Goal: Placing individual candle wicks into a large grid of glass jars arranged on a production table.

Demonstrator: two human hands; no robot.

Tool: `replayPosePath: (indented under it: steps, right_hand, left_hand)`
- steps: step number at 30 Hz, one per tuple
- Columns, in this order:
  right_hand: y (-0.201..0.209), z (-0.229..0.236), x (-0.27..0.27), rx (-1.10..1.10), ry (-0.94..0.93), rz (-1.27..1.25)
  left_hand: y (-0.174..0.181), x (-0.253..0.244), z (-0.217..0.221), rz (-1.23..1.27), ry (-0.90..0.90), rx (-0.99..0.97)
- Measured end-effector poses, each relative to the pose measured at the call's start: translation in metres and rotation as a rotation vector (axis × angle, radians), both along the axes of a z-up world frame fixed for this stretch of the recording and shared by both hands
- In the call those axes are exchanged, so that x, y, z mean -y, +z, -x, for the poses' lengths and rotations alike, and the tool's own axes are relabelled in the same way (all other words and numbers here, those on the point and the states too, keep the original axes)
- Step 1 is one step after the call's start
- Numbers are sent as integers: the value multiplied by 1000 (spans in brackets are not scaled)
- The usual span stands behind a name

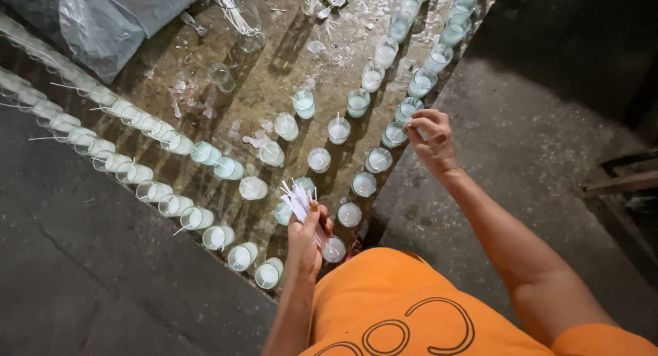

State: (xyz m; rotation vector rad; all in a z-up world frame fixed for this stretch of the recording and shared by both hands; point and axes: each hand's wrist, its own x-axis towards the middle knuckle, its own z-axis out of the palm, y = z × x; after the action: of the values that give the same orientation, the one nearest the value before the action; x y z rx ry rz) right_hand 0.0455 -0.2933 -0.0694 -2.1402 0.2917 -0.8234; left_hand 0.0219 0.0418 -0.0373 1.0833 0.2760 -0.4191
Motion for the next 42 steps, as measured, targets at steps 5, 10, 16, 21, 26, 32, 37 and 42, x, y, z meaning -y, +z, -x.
replayPosePath:
  steps: [5,10,16,21,26,32,37,42]
  right_hand:
    - [-11,-1,9,-19,31,138]
    - [60,14,-30,29,63,220]
    - [141,65,-132,-246,556,-809]
    - [139,81,-147,-342,511,-890]
    - [148,83,-146,-300,399,-952]
    - [131,67,-123,-203,238,-814]
    - [111,25,-81,-99,-12,-489]
    - [59,-35,-42,-56,-150,-12]
  left_hand:
    - [-3,4,1,23,19,10]
    - [10,14,7,35,29,48]
    - [48,27,19,-14,-162,199]
    - [79,20,19,-87,-360,400]
    - [79,-3,21,-158,-467,420]
    - [76,-59,26,-232,-478,299]
    - [21,-118,31,-199,-320,46]
    - [50,-159,36,-195,-151,-151]
